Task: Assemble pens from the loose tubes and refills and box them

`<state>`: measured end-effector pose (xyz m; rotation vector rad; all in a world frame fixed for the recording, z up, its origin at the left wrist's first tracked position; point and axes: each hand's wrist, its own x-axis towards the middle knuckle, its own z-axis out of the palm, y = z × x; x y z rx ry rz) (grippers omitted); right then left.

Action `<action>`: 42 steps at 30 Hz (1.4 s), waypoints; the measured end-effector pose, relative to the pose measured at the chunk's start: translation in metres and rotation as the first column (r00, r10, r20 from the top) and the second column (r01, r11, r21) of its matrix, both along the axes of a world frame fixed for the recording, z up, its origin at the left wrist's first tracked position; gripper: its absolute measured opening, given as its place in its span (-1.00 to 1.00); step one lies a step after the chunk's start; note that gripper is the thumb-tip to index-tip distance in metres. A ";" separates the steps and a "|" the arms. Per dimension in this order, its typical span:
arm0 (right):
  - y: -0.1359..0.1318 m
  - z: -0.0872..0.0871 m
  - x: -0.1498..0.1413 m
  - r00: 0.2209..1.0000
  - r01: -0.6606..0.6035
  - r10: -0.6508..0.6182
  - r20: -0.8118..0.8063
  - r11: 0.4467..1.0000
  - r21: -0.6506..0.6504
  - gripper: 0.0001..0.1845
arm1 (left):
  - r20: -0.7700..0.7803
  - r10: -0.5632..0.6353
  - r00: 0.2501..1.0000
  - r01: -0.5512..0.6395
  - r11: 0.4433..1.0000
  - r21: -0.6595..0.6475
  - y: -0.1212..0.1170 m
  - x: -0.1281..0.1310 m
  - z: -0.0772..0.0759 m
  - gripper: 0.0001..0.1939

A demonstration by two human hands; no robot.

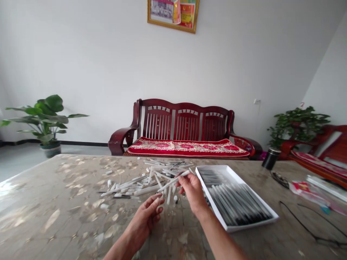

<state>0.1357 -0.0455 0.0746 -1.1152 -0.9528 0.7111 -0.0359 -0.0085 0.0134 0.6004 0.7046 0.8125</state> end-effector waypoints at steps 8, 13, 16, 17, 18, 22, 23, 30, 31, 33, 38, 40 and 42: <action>-0.011 0.030 0.113 0.836 0.307 -0.097 0.540 0.898 -0.315 -0.67 | -0.058 0.142 0.988 -0.140 0.989 0.035 0.009 -0.005 0.000 -0.80; -0.032 0.022 0.154 0.635 0.495 0.044 0.771 0.743 -0.450 -0.86 | -0.057 0.196 0.979 -0.194 0.980 0.042 0.012 -0.004 -0.002 -0.80; -0.044 0.013 0.160 0.492 0.587 0.171 0.854 0.659 -0.470 -0.86 | -0.057 0.199 0.978 -0.197 0.980 0.041 0.013 -0.004 -0.004 -0.79; -0.047 0.010 0.160 0.454 0.607 0.211 0.866 0.638 -0.474 -0.89 | -0.059 0.196 0.979 -0.193 0.980 0.042 0.013 -0.004 -0.005 -0.79; -0.050 0.007 0.159 0.421 0.622 0.248 0.873 0.621 -0.476 -0.92 | -0.060 0.193 0.979 -0.190 0.981 0.044 0.013 -0.004 -0.005 -0.78; -0.058 0.000 0.156 0.323 0.655 0.344 0.881 0.591 -0.471 -0.85 | -0.065 0.212 0.975 -0.209 0.977 0.051 0.014 -0.004 -0.005 -0.73; -0.060 0.000 0.156 0.305 0.660 0.358 0.882 0.588 -0.467 -0.81 | -0.066 0.235 0.970 -0.232 0.971 0.056 0.015 -0.004 -0.005 -0.72; -0.048 0.012 0.116 0.190 0.656 0.331 0.924 0.657 -0.370 -0.75 | -0.124 0.425 0.897 -0.403 0.899 0.169 0.017 -0.007 -0.005 -0.56; -0.041 0.012 0.103 0.195 0.619 0.315 0.929 0.695 -0.365 -0.75 | -0.135 0.439 0.888 -0.412 0.891 0.190 0.017 -0.007 -0.005 -0.55; -0.025 0.008 0.074 0.200 0.523 0.290 0.936 0.777 -0.352 -0.76 | -0.153 0.455 0.877 -0.420 0.882 0.212 0.017 -0.007 -0.005 -0.54; 0.022 -0.013 0.005 0.195 0.433 0.267 0.944 0.840 -0.327 -0.77 | -0.179 0.450 0.875 -0.406 0.883 0.234 0.019 -0.006 -0.007 -0.57; 0.038 -0.020 -0.014 0.178 0.432 0.260 0.949 0.846 -0.313 -0.75 | -0.187 0.454 0.871 -0.399 0.876 0.271 0.021 -0.005 -0.008 -0.59; 0.051 -0.024 -0.028 0.146 0.445 0.267 0.953 0.842 -0.304 -0.69 | -0.197 0.459 0.866 -0.385 0.865 0.322 0.023 -0.005 -0.010 -0.61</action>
